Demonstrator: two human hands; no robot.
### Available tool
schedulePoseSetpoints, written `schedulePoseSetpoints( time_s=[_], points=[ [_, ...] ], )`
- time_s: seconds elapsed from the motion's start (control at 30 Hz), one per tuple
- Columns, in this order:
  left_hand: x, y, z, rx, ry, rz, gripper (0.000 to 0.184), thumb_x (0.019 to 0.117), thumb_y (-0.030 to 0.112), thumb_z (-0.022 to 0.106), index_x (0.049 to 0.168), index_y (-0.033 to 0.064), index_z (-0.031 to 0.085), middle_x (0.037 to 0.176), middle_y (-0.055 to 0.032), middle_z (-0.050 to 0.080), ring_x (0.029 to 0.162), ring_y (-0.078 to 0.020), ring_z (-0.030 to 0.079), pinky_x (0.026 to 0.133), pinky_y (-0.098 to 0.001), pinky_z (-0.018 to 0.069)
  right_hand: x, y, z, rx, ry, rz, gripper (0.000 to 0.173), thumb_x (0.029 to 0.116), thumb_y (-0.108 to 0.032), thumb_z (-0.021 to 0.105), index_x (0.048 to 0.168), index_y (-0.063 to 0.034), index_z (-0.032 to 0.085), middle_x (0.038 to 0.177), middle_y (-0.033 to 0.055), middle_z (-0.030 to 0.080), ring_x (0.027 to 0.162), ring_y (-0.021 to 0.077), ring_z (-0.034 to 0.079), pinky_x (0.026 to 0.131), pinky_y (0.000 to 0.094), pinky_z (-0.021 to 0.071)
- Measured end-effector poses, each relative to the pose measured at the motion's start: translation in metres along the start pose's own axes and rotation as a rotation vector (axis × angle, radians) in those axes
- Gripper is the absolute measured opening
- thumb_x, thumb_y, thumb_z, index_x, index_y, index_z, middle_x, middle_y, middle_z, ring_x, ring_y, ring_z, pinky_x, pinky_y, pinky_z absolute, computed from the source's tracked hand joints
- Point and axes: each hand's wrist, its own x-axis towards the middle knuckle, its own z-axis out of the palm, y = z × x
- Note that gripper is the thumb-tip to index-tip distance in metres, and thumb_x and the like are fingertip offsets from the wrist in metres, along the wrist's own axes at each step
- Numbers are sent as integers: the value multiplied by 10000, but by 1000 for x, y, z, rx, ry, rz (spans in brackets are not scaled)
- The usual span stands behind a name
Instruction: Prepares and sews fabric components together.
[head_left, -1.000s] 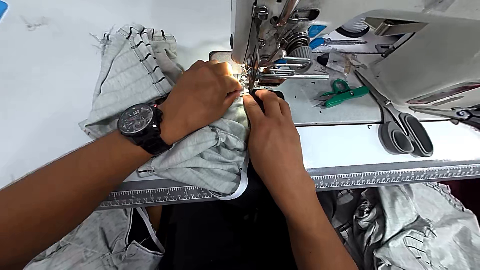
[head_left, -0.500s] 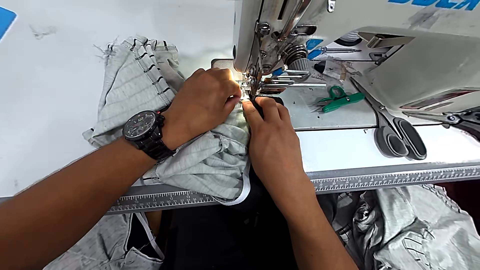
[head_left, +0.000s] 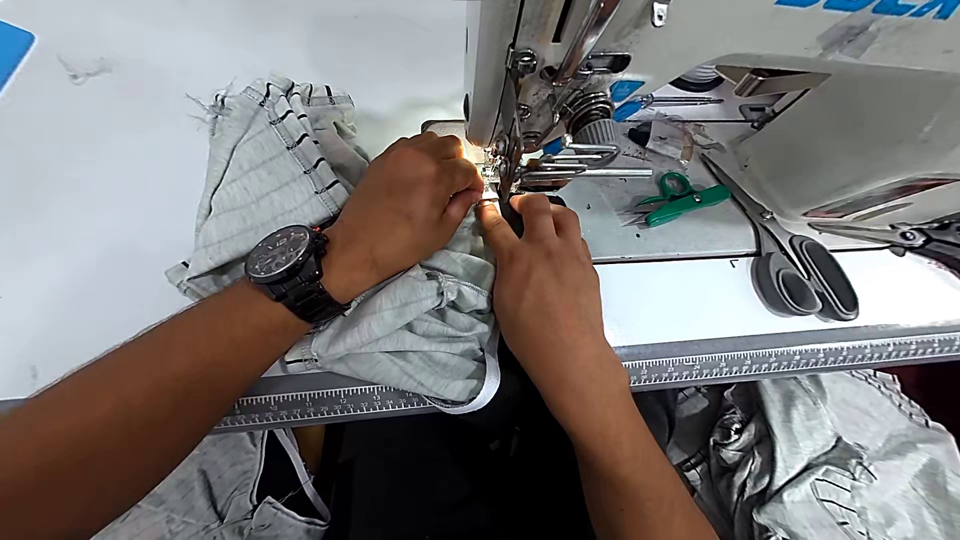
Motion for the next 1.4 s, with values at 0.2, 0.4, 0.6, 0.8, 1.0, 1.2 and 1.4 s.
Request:
schedulePoseSetpoints(
  time_s=[0.2, 0.4, 0.6, 0.8, 1.0, 1.2, 1.4],
  points=[
    [-1, -1, 2, 1, 25, 64, 194, 987, 159, 592, 924, 64, 750, 908, -121, 678, 943, -303, 660, 819, -442, 503, 0, -3, -2, -15, -11, -8, 431, 1003, -63, 496, 1389, -178, 649, 1399, 161, 551, 1286, 393, 504, 869, 515, 485],
    [-4, -5, -2, -81, -28, 32, 150, 969, 158, 643, 895, 96, 758, 835, -74, 655, 773, -201, 655, 687, -370, 510, -5, 0, 1, 101, 43, 22, 409, 981, -34, 549, 1324, -207, 692, 1445, 176, 541, 1350, 393, 496, 1016, 533, 470],
    [-7, -4, -5, -37, -69, 118, 204, 984, 110, 584, 933, 85, 779, 957, -107, 713, 890, -286, 692, 736, -441, 541, -6, 5, 7, 154, 136, 31, 336, 991, -19, 518, 1310, -34, 622, 1396, 154, 596, 1335, 327, 550, 1071, 450, 480],
    [-17, -9, -5, 39, -112, 192, 352, 1011, 36, 469, 1147, 143, 776, 1217, -19, 742, 1078, -269, 682, 885, -423, 521, -14, 8, -2, 165, 26, -3, 405, 1014, -35, 515, 1402, -93, 615, 1540, 133, 504, 1463, 326, 433, 1183, 495, 379],
    [-13, -15, -7, 22, -134, 142, 361, 1020, 39, 457, 1153, 158, 770, 1232, -19, 737, 1117, -283, 678, 910, -470, 510, -14, 5, 0, 161, -12, 12, 432, 1030, -45, 476, 1441, -108, 593, 1584, 140, 454, 1495, 350, 379, 1214, 504, 332],
    [-10, -17, -8, -26, -107, 108, 354, 1011, 42, 474, 1140, 158, 783, 1217, -20, 745, 1092, -255, 687, 895, -426, 519, -7, 7, 4, 156, 25, 26, 411, 1030, -61, 481, 1410, -117, 629, 1551, 169, 491, 1474, 362, 415, 1202, 499, 351],
    [-11, -16, -8, -28, -111, 96, 357, 1001, 29, 485, 1135, 160, 789, 1219, -28, 743, 1094, -243, 679, 914, -401, 505, -9, 15, 3, 142, 1, -38, 443, 1019, -53, 479, 1436, -130, 605, 1570, 173, 464, 1488, 353, 392, 1206, 488, 343]
  ],
)
